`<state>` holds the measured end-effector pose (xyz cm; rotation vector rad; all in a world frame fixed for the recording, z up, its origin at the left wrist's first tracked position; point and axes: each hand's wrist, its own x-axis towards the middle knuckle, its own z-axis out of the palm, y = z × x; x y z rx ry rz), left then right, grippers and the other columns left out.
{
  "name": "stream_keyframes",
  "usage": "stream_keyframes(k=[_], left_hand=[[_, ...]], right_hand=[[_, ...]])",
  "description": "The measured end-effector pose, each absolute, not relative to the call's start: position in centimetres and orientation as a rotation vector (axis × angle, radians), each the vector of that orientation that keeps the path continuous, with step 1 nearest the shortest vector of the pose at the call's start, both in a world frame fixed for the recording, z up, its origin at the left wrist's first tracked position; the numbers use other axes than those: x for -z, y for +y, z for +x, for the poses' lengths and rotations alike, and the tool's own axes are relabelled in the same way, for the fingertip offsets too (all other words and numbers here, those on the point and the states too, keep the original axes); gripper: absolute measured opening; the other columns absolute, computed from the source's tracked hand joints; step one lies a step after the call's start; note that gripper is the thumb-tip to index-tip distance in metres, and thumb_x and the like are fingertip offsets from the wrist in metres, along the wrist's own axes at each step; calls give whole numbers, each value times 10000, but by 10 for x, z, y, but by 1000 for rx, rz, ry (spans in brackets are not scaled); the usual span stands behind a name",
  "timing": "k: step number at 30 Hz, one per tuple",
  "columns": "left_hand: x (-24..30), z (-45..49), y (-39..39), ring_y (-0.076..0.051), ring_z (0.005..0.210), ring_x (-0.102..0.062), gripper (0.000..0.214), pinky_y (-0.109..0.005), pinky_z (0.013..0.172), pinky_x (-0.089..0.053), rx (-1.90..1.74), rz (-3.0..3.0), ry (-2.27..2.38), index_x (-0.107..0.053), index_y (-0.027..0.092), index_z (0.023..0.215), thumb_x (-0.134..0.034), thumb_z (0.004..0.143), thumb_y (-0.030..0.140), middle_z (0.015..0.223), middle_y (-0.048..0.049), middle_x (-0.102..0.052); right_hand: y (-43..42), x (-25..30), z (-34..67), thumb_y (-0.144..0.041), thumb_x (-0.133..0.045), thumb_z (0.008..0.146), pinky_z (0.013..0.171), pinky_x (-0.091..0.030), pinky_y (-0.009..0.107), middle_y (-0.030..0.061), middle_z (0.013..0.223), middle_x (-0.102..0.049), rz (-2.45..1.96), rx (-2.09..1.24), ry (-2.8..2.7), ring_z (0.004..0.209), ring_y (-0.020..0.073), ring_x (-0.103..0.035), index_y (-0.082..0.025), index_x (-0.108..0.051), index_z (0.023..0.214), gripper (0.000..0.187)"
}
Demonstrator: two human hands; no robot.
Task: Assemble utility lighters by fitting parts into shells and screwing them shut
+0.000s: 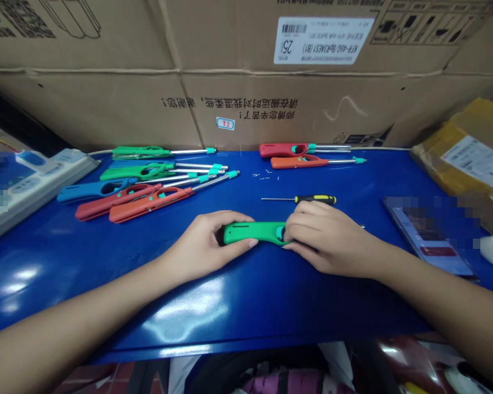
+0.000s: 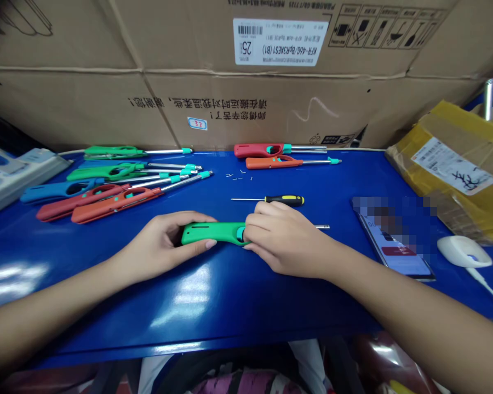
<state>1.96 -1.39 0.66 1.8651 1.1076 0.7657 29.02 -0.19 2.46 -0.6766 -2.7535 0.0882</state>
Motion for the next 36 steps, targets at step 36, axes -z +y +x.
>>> stream_keyframes(k=[36], left_hand=[[-18, 8, -17, -213, 1023, -677, 328, -357, 913, -594, -594, 2332, 1096, -700, 197, 1236, -641, 915, 231, 1149, -91, -668]], right_hand=[[18, -37, 316, -290, -583, 862, 524, -371, 291, 50, 756, -692, -1860, -83, -2333, 629, 229, -647, -229, -544, 880, 74]])
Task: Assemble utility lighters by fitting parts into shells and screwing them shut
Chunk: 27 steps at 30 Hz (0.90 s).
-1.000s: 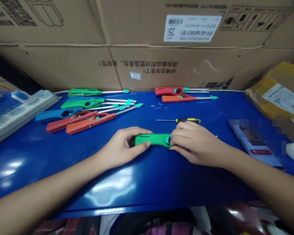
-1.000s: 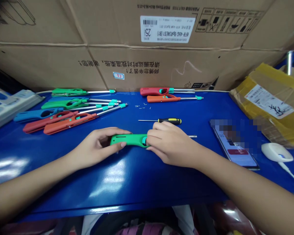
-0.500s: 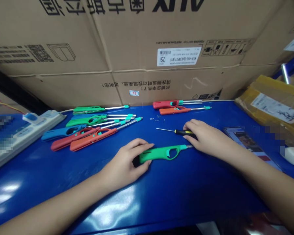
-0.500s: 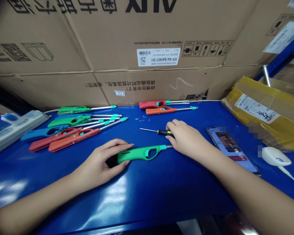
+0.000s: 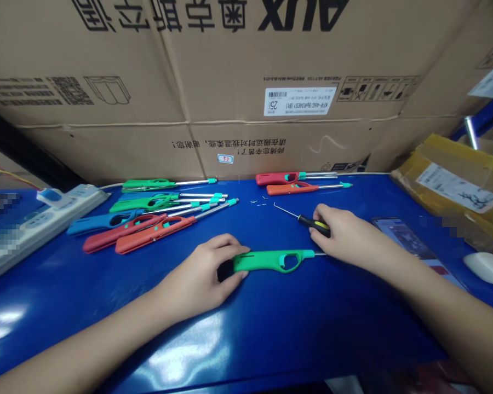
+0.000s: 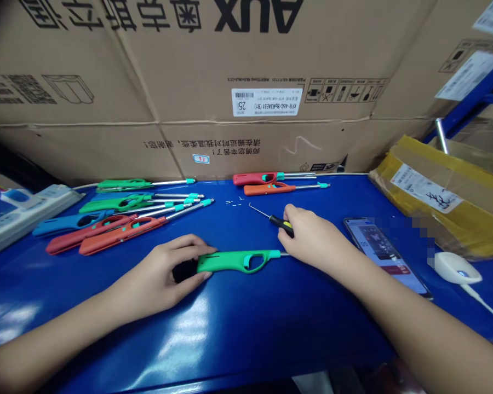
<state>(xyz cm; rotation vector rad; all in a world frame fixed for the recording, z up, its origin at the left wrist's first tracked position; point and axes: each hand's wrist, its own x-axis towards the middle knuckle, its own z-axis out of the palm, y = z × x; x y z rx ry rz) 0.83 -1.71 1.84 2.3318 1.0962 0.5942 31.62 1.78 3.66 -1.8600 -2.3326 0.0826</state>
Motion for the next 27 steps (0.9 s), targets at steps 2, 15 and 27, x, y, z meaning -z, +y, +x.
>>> stream_keyframes(k=[2, 15, 27], left_hand=[[-17, 9, -17, -205, 1000, -681, 326, -344, 886, -601, -602, 2317, 1084, -702, 209, 1242, -653, 921, 239, 1146, -89, -674], [1, 23, -21, -172, 964, -677, 341, -313, 876, -579, -721, 2247, 933, -696, 220, 1255, -709, 921, 284, 1158, -74, -680], [2, 23, -16, -165, 874, -681, 389, -312, 832, -582, -900, 1917, 960, -730, 172, 1198, -768, 862, 366, 1090, -93, -717]], right_hand=[[18, -36, 316, -301, -578, 861, 531, -376, 287, 40, 755, -687, -1843, -95, -2323, 632, 216, -636, -232, -544, 880, 79], [-1, -63, 287, -306, -697, 840, 485, -379, 275, -41, 627, -570, -1243, -625, -1643, 495, 115, -476, -212, -677, 891, 109], [13, -69, 247, -380, -727, 803, 402, -445, 220, -41, 700, -590, -897, -1200, -945, 451, 70, -516, -194, -599, 742, 234]])
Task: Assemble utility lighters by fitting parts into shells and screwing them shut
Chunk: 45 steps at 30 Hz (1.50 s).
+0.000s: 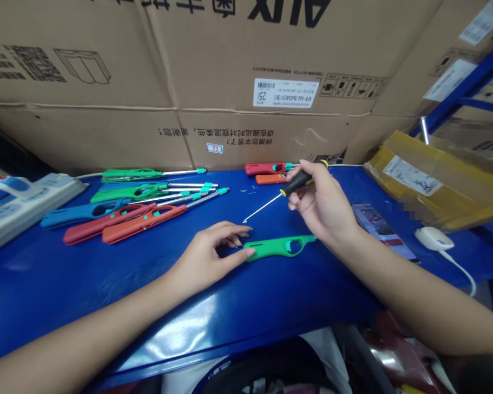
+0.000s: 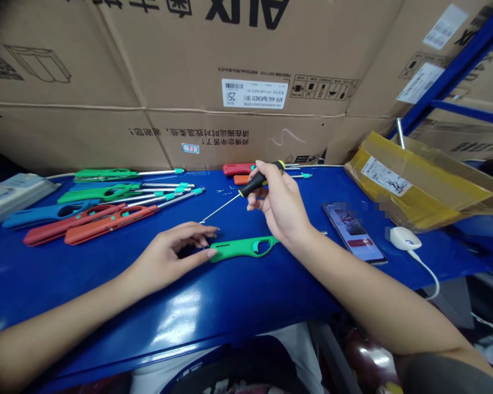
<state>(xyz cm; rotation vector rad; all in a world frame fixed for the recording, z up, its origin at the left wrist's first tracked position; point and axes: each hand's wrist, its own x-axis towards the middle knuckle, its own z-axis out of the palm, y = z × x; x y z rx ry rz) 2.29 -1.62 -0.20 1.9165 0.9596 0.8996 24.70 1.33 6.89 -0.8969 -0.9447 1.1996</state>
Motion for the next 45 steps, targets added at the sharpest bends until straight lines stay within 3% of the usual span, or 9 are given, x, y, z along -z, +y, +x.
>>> stream_keyframes(k=[5, 10, 16, 24, 40, 45], left_hand=[[5, 22, -14, -159, 865, -681, 436, -286, 797, -594, -930, 1753, 958, -710, 147, 1211, -788, 840, 362, 1053, -95, -734], [1, 22, -13, -137, 829, -682, 328, -242, 746, -584, -954, 1713, 926, -743, 144, 1130, -777, 859, 327, 1025, -83, -744], [-5, 21, -14, -111, 787, -691, 270, -212, 704, -573, -1001, 1797, 814, -759, 153, 1132, -765, 880, 251, 1039, -73, -740], [-9, 21, -15, -127, 810, -723, 71, -197, 703, -561, -1091, 1901, 795, -803, 150, 930, -748, 895, 179, 922, -60, -782], [-6, 20, -15, -121, 724, -695, 80, -209, 632, -530, -1066, 1952, 884, -797, 152, 892, -749, 896, 217, 868, -47, -770], [-5, 18, -21, -121, 734, -694, 73, -213, 673, -540, -1101, 2151, 926, -788, 148, 877, -723, 896, 176, 855, -43, -763]], right_hand=[[17, -48, 250, -393, -717, 781, 381, -457, 207, -24, 692, -639, -929, -1182, -898, 418, 62, -500, -186, -620, 706, 241], [15, -49, 254, -361, -742, 747, 372, -458, 193, -26, 652, -636, -937, -1233, -860, 410, 62, -502, -179, -636, 686, 219], [10, -50, 251, -346, -708, 806, 392, -487, 200, -14, 674, -648, -950, -1284, -887, 431, 73, -529, -180, -651, 704, 203], [9, -46, 248, -370, -672, 841, 403, -494, 211, -16, 677, -640, -999, -1311, -905, 447, 80, -525, -189, -644, 725, 217], [3, -50, 247, -312, -654, 862, 370, -466, 233, 4, 701, -642, -989, -1169, -1060, 451, 101, -559, -191, -644, 703, 200], [-3, -45, 247, -364, -711, 899, 401, -502, 237, -16, 743, -664, -923, -1069, -1237, 474, 106, -610, -217, -664, 788, 190]])
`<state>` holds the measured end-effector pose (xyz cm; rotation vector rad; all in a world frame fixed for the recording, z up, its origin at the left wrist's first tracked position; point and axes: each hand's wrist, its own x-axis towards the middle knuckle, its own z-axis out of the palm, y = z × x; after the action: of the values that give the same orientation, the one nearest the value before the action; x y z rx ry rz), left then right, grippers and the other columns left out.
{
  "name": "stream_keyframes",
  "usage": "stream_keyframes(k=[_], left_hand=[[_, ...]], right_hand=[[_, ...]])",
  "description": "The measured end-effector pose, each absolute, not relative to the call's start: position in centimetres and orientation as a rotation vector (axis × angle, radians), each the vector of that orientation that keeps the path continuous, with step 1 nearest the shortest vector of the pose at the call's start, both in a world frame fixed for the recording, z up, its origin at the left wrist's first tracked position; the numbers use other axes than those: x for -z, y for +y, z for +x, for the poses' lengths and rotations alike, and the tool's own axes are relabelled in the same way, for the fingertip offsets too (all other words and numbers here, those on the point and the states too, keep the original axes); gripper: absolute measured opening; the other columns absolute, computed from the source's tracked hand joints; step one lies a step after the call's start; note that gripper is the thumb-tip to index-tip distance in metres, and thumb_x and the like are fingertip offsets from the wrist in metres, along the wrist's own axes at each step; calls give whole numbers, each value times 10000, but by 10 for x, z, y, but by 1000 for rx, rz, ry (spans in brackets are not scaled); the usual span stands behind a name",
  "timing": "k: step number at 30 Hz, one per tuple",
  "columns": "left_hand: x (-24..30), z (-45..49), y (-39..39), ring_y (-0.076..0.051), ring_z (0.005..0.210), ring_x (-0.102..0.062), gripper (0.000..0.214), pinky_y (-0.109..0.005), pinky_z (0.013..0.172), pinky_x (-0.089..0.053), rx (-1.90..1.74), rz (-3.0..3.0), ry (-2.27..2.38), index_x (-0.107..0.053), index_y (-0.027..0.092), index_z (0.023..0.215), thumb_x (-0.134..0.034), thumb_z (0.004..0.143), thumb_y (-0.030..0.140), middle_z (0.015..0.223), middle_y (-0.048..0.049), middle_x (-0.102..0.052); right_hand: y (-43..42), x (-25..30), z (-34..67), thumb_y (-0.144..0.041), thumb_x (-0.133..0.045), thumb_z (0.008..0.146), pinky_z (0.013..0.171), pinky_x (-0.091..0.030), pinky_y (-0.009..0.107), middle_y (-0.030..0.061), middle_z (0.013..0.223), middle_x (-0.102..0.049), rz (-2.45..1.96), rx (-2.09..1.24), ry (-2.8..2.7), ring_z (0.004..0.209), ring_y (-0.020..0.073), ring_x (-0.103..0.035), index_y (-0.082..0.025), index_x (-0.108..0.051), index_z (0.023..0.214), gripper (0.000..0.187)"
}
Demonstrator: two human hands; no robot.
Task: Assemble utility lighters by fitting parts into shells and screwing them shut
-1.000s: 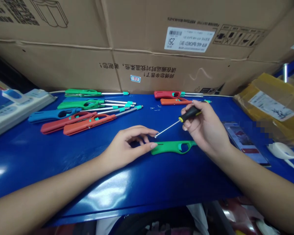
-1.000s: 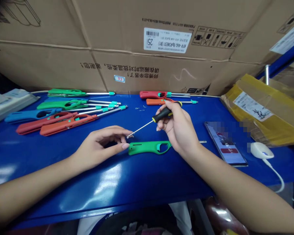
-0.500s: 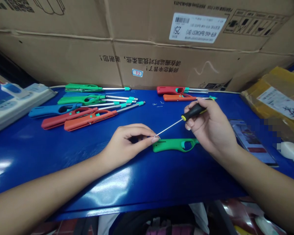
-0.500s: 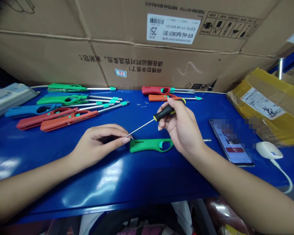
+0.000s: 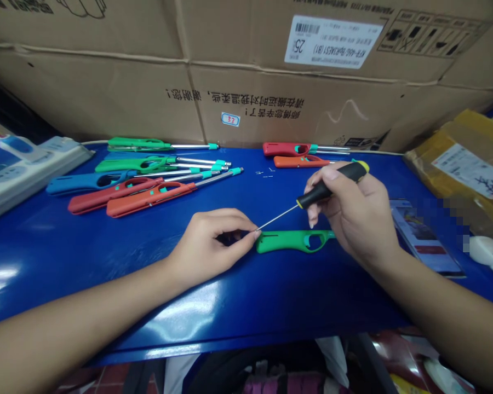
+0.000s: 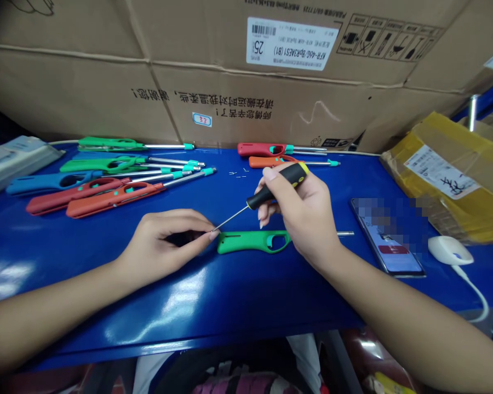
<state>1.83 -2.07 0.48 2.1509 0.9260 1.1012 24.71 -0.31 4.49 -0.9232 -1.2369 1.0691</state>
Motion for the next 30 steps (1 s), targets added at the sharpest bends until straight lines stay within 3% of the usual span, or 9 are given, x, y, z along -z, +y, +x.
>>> stream_keyframes(k=[15, 17, 22, 27, 30], left_hand=[[-7, 20, -19, -161, 814, -708, 75, -275, 753, -571, -1085, 2262, 916, -773, 201, 915, -707, 917, 236, 894, -40, -780], [-7, 20, -18, -178, 888, -701, 134, -308, 826, -571, -1063, 2297, 883, -763, 205, 1028, -724, 912, 259, 965, -48, -783], [-5, 21, -18, -244, 1131, -644, 523, -409, 1010, -522, -846, 2381, 896, -631, 179, 1330, -777, 855, 342, 1218, -101, -717], [-1, 21, -20, -242, 1099, -644, 487, -418, 1006, -507, -764, 2382, 881, -612, 163, 1347, -711, 877, 244, 1199, -94, -725], [0, 22, -22, -236, 1070, -647, 439, -399, 973, -508, -751, 2381, 838, -635, 159, 1314, -718, 897, 270, 1156, -93, -728]], right_hand=[[-20, -52, 241, -425, -697, 937, 465, -558, 263, -1, 805, -739, -850, -1011, -1382, 503, 116, -663, -213, -681, 856, 228], [-21, -54, 242, -407, -673, 957, 441, -537, 261, 1, 816, -741, -839, -995, -1421, 502, 116, -658, -218, -681, 868, 209], [-19, -60, 247, -415, -696, 943, 336, -386, 249, 0, 752, -717, -785, -885, -1413, 437, 101, -580, -237, -691, 861, 196], [-18, -65, 250, -357, -767, 893, 316, -310, 257, 6, 758, -717, -846, -923, -1452, 388, 80, -498, -250, -690, 859, 135], [-23, -65, 250, -319, -734, 922, 341, -324, 270, 7, 757, -709, -864, -871, -1518, 391, 72, -473, -247, -696, 849, 109]])
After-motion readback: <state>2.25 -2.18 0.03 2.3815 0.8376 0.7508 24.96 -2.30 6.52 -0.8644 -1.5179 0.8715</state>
